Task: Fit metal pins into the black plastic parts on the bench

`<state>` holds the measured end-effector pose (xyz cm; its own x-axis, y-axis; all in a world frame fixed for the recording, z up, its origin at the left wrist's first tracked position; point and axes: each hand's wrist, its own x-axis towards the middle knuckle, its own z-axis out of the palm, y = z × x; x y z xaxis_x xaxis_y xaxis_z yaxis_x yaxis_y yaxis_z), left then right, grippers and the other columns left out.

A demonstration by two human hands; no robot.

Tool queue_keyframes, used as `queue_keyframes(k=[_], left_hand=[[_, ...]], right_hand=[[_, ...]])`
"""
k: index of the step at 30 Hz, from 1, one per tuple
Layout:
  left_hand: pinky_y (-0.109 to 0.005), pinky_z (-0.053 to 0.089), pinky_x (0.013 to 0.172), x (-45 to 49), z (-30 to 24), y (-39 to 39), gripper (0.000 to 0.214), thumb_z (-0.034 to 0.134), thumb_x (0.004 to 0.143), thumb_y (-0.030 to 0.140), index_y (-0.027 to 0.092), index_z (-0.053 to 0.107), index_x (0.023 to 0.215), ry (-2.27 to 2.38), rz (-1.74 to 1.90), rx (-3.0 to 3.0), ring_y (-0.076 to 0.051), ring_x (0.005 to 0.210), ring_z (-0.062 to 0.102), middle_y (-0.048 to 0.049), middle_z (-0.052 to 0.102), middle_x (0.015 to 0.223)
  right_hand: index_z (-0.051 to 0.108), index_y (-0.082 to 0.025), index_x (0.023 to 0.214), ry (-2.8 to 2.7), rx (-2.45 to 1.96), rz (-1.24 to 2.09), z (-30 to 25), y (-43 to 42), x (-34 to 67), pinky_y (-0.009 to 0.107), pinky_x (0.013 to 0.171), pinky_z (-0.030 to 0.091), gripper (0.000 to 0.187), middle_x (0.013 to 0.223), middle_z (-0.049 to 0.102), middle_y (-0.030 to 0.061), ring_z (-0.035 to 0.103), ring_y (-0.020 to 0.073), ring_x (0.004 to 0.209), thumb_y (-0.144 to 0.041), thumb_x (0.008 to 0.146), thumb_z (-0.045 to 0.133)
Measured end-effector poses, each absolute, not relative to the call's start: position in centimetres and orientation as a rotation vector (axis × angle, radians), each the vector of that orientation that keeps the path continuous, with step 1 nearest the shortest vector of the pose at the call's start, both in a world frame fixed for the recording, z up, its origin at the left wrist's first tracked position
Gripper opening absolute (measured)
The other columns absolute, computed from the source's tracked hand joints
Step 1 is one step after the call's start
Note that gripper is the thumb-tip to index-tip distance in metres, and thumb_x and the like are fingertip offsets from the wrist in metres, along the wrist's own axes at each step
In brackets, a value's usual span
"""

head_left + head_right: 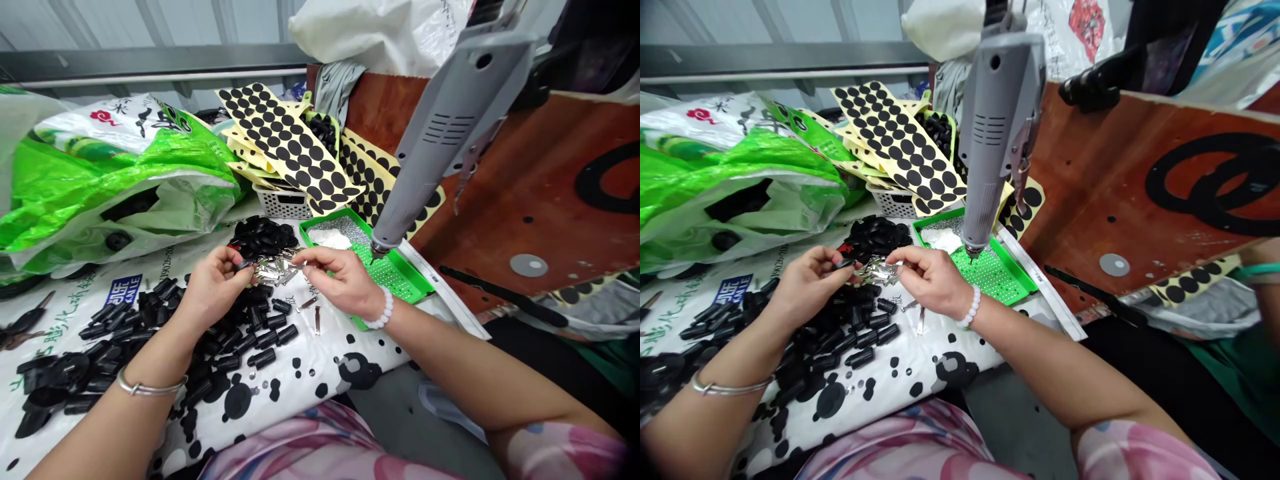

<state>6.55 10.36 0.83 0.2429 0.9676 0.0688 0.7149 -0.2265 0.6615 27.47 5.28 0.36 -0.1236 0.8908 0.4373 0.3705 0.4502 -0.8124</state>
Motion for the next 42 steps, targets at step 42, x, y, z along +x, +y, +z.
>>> queue_keyframes(k=[42], left_hand=[[-0.027, 0.058, 0.064, 4.0, 0.5, 3.3, 0.023, 0.049, 0.09, 0.024, 0.011, 0.067, 0.089, 0.772, 0.947, 0.511, -0.016, 0.067, 0.066, -0.0102, 0.071, 0.084]], right_hand=[[0.065, -0.015, 0.064, -2.587, -1.555, -0.275, -2.2, 4.7, 26.3, 0.05, 0.091, 0.027, 0.025, 0.068, 0.062, 0.0099, 0.051, 0.0238, 0.078, -0.002, 0.079, 0.05]])
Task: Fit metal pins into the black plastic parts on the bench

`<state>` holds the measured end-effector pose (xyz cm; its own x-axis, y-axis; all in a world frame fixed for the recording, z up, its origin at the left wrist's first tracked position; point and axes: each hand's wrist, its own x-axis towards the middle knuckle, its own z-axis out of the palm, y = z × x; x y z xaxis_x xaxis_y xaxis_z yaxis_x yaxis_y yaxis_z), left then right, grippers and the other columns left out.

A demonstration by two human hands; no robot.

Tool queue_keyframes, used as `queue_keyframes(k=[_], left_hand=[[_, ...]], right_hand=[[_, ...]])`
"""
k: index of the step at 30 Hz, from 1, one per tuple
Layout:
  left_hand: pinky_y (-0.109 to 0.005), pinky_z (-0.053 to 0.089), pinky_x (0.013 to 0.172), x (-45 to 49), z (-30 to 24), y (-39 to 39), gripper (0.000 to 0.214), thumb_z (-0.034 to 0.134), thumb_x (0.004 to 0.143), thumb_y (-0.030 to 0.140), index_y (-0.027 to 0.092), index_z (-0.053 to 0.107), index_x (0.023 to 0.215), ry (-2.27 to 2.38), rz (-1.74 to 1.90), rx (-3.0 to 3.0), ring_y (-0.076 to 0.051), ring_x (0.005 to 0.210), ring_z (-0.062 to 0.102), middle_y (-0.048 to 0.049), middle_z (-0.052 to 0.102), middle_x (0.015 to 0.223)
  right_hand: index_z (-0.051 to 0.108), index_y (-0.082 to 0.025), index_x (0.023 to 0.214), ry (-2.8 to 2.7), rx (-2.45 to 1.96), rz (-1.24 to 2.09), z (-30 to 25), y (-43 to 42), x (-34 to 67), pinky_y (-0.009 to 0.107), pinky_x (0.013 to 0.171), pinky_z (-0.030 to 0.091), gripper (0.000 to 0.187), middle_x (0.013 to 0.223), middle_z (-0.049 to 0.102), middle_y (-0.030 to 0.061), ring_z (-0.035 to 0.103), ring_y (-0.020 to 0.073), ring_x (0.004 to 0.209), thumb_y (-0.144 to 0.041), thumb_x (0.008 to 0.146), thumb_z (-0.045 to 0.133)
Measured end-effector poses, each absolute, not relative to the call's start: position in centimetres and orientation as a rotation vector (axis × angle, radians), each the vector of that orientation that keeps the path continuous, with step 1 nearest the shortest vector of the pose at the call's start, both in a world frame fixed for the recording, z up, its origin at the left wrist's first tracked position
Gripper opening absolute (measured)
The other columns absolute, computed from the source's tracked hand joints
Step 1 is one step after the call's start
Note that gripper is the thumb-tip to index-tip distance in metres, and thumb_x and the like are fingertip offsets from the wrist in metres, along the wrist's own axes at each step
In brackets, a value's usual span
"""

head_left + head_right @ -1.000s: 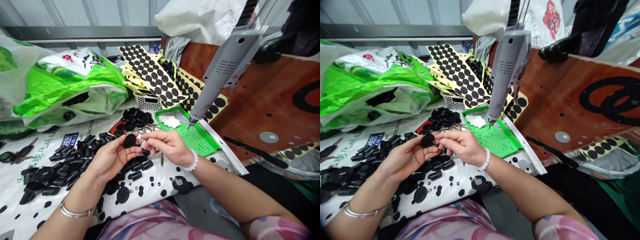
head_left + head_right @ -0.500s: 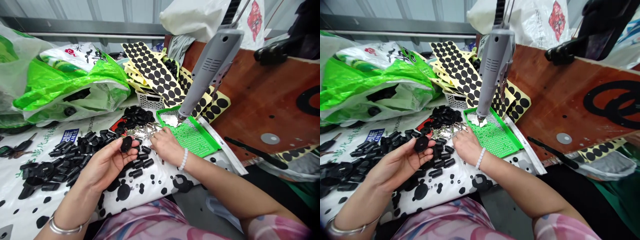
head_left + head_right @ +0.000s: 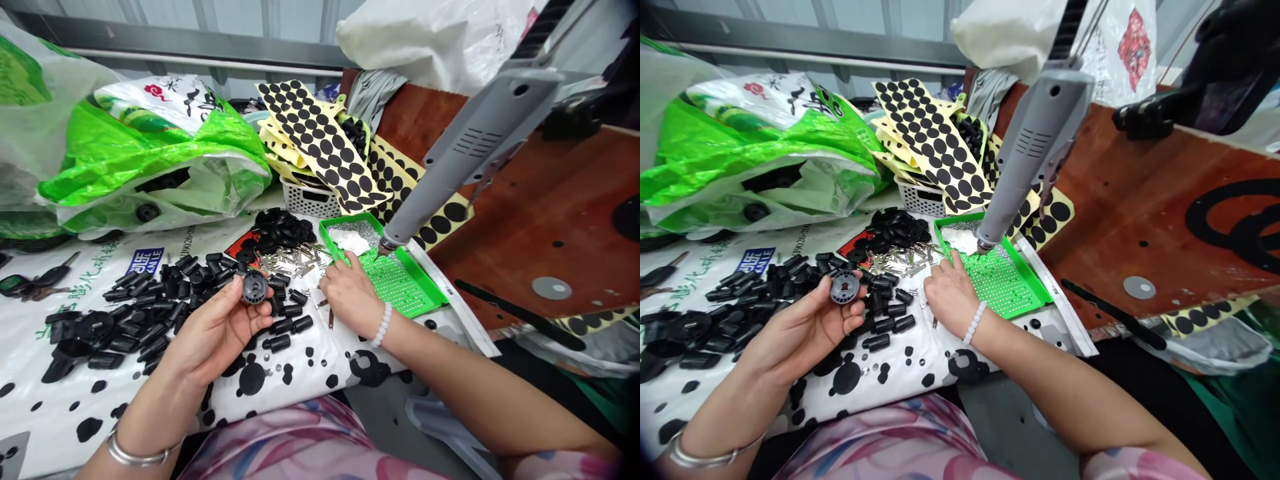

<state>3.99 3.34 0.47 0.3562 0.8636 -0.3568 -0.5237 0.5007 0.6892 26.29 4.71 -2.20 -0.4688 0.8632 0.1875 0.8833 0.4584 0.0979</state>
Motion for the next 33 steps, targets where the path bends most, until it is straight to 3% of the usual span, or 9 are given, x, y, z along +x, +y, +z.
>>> queue_keyframes(k=[4, 7, 11, 16, 23, 29, 33], left_hand=[[-0.026, 0.058, 0.064, 3.6, 0.3, 3.1, 0.017, 0.064, 0.081, 0.022, 0.013, 0.067, 0.095, 0.723, 0.963, 0.499, -0.015, 0.067, 0.065, -0.0056, 0.069, 0.079], [-0.025, 0.059, 0.067, 3.5, 0.2, 3.0, 0.022, 0.07, 0.075, 0.021, 0.013, 0.068, 0.095, 0.709, 0.97, 0.504, -0.015, 0.069, 0.066, -0.0049, 0.069, 0.081], [-0.028, 0.059, 0.072, 3.6, 0.0, 2.8, 0.023, 0.071, 0.074, 0.021, 0.014, 0.067, 0.095, 0.713, 0.958, 0.522, -0.016, 0.073, 0.067, -0.0061, 0.07, 0.09], [-0.031, 0.057, 0.079, 3.9, -0.3, 2.7, 0.026, 0.07, 0.076, 0.022, 0.016, 0.065, 0.1, 0.711, 0.959, 0.581, -0.017, 0.079, 0.067, -0.0056, 0.07, 0.09], [-0.026, 0.055, 0.079, 4.0, -0.5, 2.2, 0.03, 0.074, 0.072, 0.024, 0.019, 0.065, 0.1, 0.891, 1.068, 0.858, -0.015, 0.079, 0.067, -0.0033, 0.071, 0.088], [-0.02, 0.051, 0.07, 4.4, -0.8, 1.8, 0.032, 0.075, 0.069, 0.018, 0.018, 0.069, 0.1, 1.069, 1.033, 1.149, -0.015, 0.077, 0.065, -0.0036, 0.071, 0.084], [-0.02, 0.051, 0.068, 4.5, -0.7, 1.6, 0.031, 0.076, 0.067, 0.017, 0.019, 0.069, 0.097, 1.057, 1.113, 1.066, -0.015, 0.074, 0.064, -0.0027, 0.071, 0.082]], right_hand=[[0.061, -0.014, 0.063, -2.53, -1.53, -0.167, -2.1, 5.2, 26.4, 0.048, 0.089, 0.03, 0.024, 0.067, 0.06, 0.0091, 0.052, 0.0218, 0.075, -0.003, 0.08, 0.049], [0.059, -0.014, 0.072, -2.48, -1.495, -0.069, -1.1, 4.9, 26.2, 0.038, 0.076, 0.039, 0.019, 0.066, 0.06, 0.0065, 0.052, 0.0176, 0.066, -0.01, 0.085, 0.046], [0.057, -0.013, 0.089, -2.4, -1.339, 0.109, 1.0, 3.7, 24.9, 0.026, 0.06, 0.041, 0.02, 0.069, 0.06, 0.0029, 0.054, 0.0123, 0.06, -0.019, 0.091, 0.038], [0.059, -0.014, 0.081, -2.245, -0.994, 0.273, 2.1, 2.5, 23.0, 0.026, 0.06, 0.043, 0.019, 0.07, 0.061, 0.0045, 0.054, 0.0129, 0.062, -0.017, 0.088, 0.042], [0.06, -0.014, 0.078, -2.243, -1.088, 0.328, 1.8, 2.2, 22.4, 0.024, 0.059, 0.043, 0.017, 0.068, 0.062, 0.0031, 0.056, 0.0122, 0.061, -0.016, 0.086, 0.045], [0.061, -0.013, 0.074, -2.389, -1.075, -0.087, 1.0, 1.9, 21.7, 0.03, 0.058, 0.039, 0.026, 0.063, 0.06, 0.0054, 0.053, 0.0157, 0.057, -0.018, 0.089, 0.041], [0.061, -0.012, 0.084, -2.197, -1.082, 0.324, 0.5, 1.9, 21.4, 0.025, 0.057, 0.043, 0.016, 0.068, 0.063, 0.0035, 0.056, 0.0131, 0.059, -0.02, 0.089, 0.048]])
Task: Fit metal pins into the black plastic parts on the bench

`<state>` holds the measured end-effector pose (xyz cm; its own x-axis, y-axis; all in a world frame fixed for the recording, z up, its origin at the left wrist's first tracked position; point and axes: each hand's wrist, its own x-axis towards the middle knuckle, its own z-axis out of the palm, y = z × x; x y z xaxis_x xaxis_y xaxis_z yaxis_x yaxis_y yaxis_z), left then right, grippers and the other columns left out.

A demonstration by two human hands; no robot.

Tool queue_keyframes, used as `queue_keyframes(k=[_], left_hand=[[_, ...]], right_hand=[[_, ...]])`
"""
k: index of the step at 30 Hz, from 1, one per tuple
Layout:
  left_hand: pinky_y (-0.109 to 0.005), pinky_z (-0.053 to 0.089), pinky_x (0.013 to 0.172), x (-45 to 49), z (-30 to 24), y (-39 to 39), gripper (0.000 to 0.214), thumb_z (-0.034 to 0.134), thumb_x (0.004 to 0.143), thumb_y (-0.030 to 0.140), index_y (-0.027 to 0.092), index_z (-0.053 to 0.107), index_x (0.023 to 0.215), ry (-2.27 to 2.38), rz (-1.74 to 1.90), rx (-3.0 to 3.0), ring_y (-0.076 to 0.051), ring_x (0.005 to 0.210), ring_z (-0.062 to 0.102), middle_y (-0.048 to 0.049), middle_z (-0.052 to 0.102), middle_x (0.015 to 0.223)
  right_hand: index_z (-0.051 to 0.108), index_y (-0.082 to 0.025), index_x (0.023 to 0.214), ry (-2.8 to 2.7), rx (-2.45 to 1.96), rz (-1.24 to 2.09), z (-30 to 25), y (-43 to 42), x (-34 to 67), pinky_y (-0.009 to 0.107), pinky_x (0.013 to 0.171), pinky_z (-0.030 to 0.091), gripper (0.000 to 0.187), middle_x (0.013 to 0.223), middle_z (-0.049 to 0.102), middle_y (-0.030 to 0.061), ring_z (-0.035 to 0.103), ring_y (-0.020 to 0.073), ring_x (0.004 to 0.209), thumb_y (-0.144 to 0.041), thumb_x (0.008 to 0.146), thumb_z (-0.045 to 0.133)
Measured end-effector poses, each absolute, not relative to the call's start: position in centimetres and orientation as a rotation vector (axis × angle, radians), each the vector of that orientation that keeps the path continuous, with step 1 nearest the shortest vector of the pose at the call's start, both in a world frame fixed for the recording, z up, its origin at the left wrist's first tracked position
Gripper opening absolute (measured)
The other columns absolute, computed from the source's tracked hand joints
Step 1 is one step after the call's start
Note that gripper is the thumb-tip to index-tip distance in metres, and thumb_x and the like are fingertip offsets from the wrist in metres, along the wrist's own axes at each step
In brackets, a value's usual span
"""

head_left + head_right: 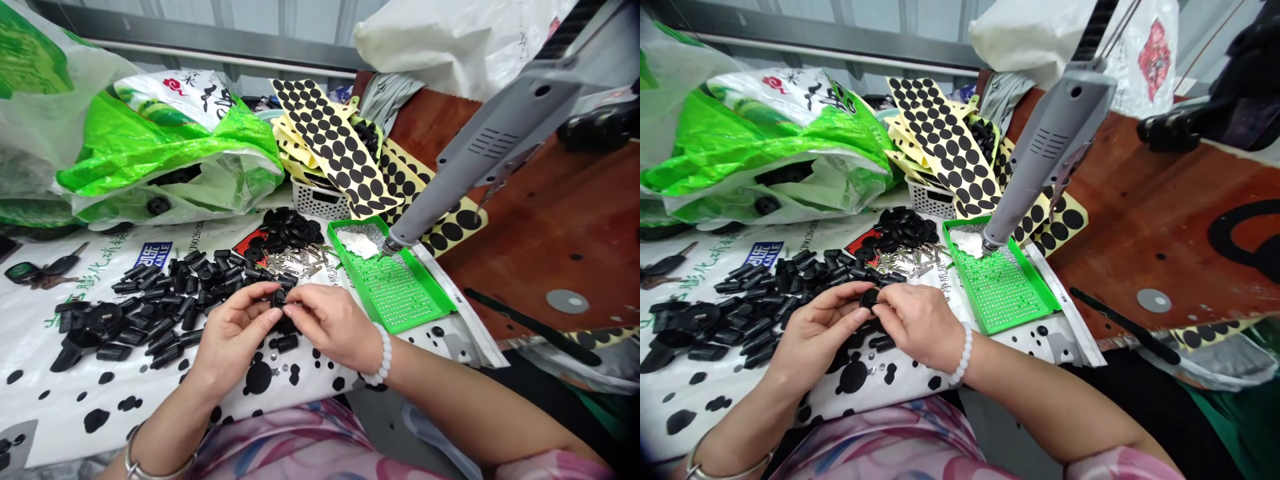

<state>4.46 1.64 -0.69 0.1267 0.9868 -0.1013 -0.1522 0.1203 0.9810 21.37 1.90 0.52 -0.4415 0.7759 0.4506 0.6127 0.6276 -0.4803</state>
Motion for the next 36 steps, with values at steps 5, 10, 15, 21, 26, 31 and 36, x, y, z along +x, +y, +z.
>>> queue_keyframes(k=[5, 10, 15, 21, 26, 31, 36], left_hand=[[-0.019, 0.051, 0.071, 3.9, -0.8, 2.0, 0.029, 0.074, 0.07, 0.019, 0.02, 0.067, 0.098, 1.015, 1.146, 1.035, -0.012, 0.073, 0.064, -0.0012, 0.071, 0.084], [-0.022, 0.053, 0.074, 3.9, -0.7, 1.6, 0.029, 0.076, 0.068, 0.019, 0.019, 0.068, 0.097, 1.025, 1.174, 1.012, -0.014, 0.077, 0.065, -0.0029, 0.071, 0.089], [-0.024, 0.05, 0.084, 4.0, -0.5, 0.9, 0.033, 0.077, 0.065, 0.014, 0.024, 0.071, 0.096, 1.067, 1.249, 1.197, -0.019, 0.093, 0.062, -0.0028, 0.068, 0.103], [-0.031, 0.042, 0.098, 3.5, -0.6, 0.6, 0.039, 0.077, 0.062, 0.007, 0.029, 0.073, 0.094, 1.067, 1.344, 1.537, -0.023, 0.104, 0.058, -0.0025, 0.068, 0.103], [-0.028, 0.045, 0.093, 3.6, -0.1, 0.2, 0.03, 0.07, 0.071, 0.012, 0.029, 0.071, 0.096, 0.971, 1.348, 1.473, -0.023, 0.108, 0.055, -0.0043, 0.063, 0.108], [-0.02, 0.051, 0.074, 3.2, -0.2, 0.4, 0.023, 0.07, 0.075, 0.025, 0.027, 0.07, 0.098, 1.029, 1.225, 1.245, -0.015, 0.083, 0.063, -0.0021, 0.068, 0.098], [-0.02, 0.053, 0.07, 2.0, -0.9, 0.4, 0.024, 0.061, 0.082, 0.03, 0.023, 0.068, 0.104, 1.064, 1.013, 1.363, -0.015, 0.075, 0.066, -0.003, 0.072, 0.088]], right_hand=[[0.062, -0.012, 0.101, -2.1, -0.942, 0.572, 0.6, 2.0, 21.6, 0.026, 0.064, 0.048, 0.019, 0.079, 0.066, 0.0066, 0.06, 0.0138, 0.07, -0.023, 0.089, 0.052], [0.066, -0.015, 0.089, -2.002, -0.999, 0.541, 0.4, 2.0, 21.5, 0.024, 0.061, 0.047, 0.012, 0.073, 0.066, 0.0035, 0.058, 0.012, 0.064, -0.021, 0.087, 0.055], [0.067, -0.016, 0.081, -1.823, -1.067, 0.79, 0.3, 1.7, 20.9, 0.024, 0.06, 0.047, 0.01, 0.07, 0.064, 0.0012, 0.057, 0.0113, 0.063, -0.021, 0.083, 0.058], [0.064, -0.016, 0.075, -1.63, -0.988, 0.997, 0.0, 1.5, 20.3, 0.028, 0.072, 0.05, 0.006, 0.081, 0.062, 0.0037, 0.06, 0.0134, 0.077, -0.019, 0.08, 0.062], [0.06, -0.016, 0.08, -1.788, -0.846, 0.793, 0.6, 1.4, 20.7, 0.032, 0.082, 0.051, 0.004, 0.097, 0.062, 0.0101, 0.061, 0.0158, 0.09, -0.015, 0.082, 0.057], [0.058, -0.013, 0.083, -2.054, -0.722, 0.358, 1.1, 1.5, 21.3, 0.03, 0.079, 0.053, 0.005, 0.098, 0.064, 0.0152, 0.062, 0.0171, 0.09, -0.014, 0.085, 0.054], [0.059, -0.013, 0.082, -2.111, -0.719, 0.267, 1.1, 1.7, 21.7, 0.029, 0.076, 0.055, 0.008, 0.095, 0.065, 0.0135, 0.062, 0.0157, 0.086, -0.016, 0.087, 0.052]])
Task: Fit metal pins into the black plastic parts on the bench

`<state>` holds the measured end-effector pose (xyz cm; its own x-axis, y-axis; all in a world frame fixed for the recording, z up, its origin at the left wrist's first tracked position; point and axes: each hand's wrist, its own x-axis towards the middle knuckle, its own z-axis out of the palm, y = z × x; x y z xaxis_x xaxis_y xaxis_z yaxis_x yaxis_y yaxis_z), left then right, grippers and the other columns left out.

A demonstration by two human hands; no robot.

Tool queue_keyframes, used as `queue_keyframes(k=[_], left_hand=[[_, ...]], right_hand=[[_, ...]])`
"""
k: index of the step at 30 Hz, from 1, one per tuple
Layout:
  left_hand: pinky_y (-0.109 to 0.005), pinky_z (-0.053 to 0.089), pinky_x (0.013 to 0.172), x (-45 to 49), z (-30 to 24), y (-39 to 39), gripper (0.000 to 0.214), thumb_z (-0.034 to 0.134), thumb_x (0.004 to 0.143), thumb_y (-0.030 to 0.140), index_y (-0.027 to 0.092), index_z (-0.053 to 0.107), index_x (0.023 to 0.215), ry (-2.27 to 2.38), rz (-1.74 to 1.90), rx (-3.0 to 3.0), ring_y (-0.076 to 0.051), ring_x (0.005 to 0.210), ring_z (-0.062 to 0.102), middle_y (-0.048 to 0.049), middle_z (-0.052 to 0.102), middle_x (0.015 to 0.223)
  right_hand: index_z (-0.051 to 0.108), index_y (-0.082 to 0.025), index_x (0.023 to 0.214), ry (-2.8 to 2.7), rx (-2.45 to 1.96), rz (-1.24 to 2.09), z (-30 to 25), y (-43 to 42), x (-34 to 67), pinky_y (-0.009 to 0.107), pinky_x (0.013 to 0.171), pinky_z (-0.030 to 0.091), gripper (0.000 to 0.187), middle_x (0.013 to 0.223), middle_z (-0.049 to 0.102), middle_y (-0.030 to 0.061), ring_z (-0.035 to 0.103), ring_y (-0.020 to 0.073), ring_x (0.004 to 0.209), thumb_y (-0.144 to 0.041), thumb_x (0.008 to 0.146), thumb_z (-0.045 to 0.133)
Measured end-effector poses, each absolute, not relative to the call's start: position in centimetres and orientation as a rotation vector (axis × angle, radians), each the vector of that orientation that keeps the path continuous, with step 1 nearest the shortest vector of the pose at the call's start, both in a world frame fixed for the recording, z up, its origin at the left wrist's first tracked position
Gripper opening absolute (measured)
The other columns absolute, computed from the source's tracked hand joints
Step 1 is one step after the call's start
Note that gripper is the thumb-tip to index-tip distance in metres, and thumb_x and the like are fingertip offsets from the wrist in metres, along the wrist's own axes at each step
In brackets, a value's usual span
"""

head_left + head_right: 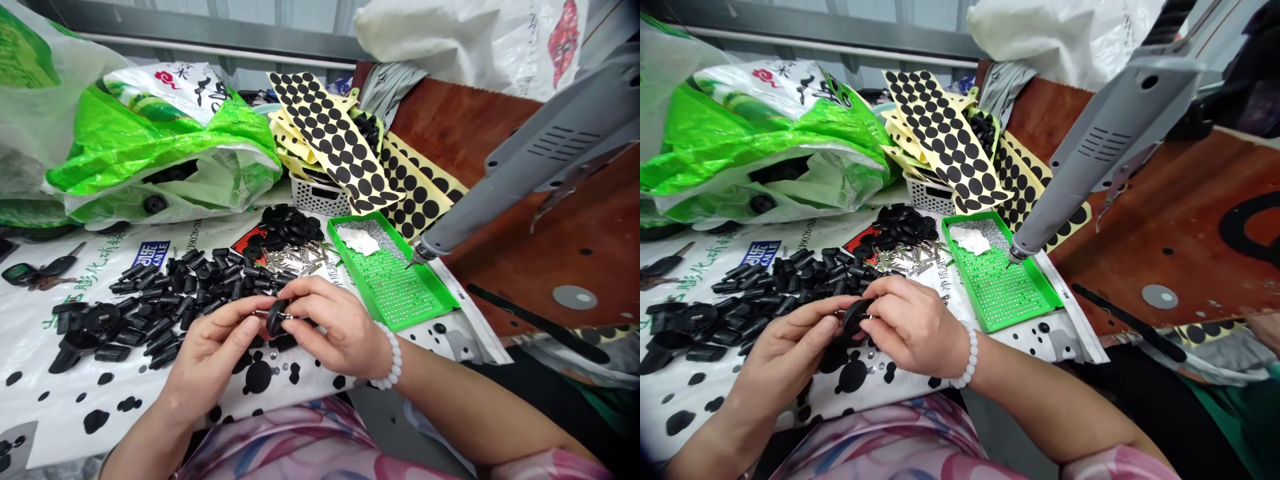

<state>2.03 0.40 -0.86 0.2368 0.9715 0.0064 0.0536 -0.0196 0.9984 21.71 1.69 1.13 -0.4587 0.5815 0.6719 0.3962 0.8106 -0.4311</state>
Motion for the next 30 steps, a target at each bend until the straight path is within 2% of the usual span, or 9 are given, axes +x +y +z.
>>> queue_keyframes(k=[6, 10, 14, 22, 30], left_hand=[[-0.016, 0.05, 0.063, 1.9, -0.5, 0.5, 0.022, 0.055, 0.082, 0.011, 0.022, 0.069, 0.096, 1.08, 1.167, 2.171, -0.01, 0.069, 0.063, -0.0002, 0.069, 0.081], [-0.015, 0.048, 0.062, 2.4, -0.6, 0.8, 0.02, 0.052, 0.084, 0.008, 0.018, 0.066, 0.094, 1.088, 1.233, 2.338, -0.008, 0.067, 0.062, -0.0008, 0.067, 0.079], [-0.015, 0.049, 0.063, 2.4, -0.8, 0.9, 0.016, 0.051, 0.084, 0.01, 0.017, 0.063, 0.092, 1.107, 1.258, 2.349, -0.009, 0.067, 0.062, -0.0004, 0.066, 0.079], [-0.016, 0.049, 0.059, 2.1, -1.1, 0.9, 0.019, 0.053, 0.084, 0.012, 0.023, 0.066, 0.092, 1.134, 1.259, 2.155, -0.009, 0.063, 0.062, 0.0038, 0.065, 0.071], [-0.017, 0.051, 0.056, 2.5, -2.1, 0.7, 0.017, 0.057, 0.082, 0.016, 0.022, 0.071, 0.089, 1.161, 1.324, 1.822, -0.011, 0.06, 0.063, 0.0017, 0.068, 0.071]], right_hand=[[0.06, -0.009, 0.089, -2.094, -0.669, 0.305, 1.1, 1.6, 21.6, 0.027, 0.079, 0.055, 0.008, 0.095, 0.066, 0.0161, 0.063, 0.017, 0.09, -0.014, 0.085, 0.055], [0.057, -0.007, 0.103, -2.015, -0.693, 0.349, 0.8, 1.3, 20.9, 0.032, 0.083, 0.054, 0.032, 0.097, 0.066, 0.0161, 0.063, 0.0202, 0.094, -0.028, 0.08, 0.067], [0.056, -0.007, 0.105, -1.976, -0.78, 0.308, 0.8, 0.9, 20.3, 0.036, 0.086, 0.053, 0.03, 0.1, 0.066, 0.0175, 0.062, 0.0221, 0.097, -0.023, 0.081, 0.064], [0.055, -0.005, 0.108, -2.036, -0.673, 0.299, 1.4, 1.3, 20.5, 0.036, 0.089, 0.052, 0.031, 0.104, 0.065, 0.0184, 0.06, 0.0221, 0.101, -0.018, 0.081, 0.061], [0.056, -0.003, 0.103, -2.106, -0.597, 0.291, 0.9, 1.6, 20.3, 0.036, 0.093, 0.05, 0.023, 0.106, 0.064, 0.0207, 0.058, 0.0223, 0.104, -0.017, 0.084, 0.059]])
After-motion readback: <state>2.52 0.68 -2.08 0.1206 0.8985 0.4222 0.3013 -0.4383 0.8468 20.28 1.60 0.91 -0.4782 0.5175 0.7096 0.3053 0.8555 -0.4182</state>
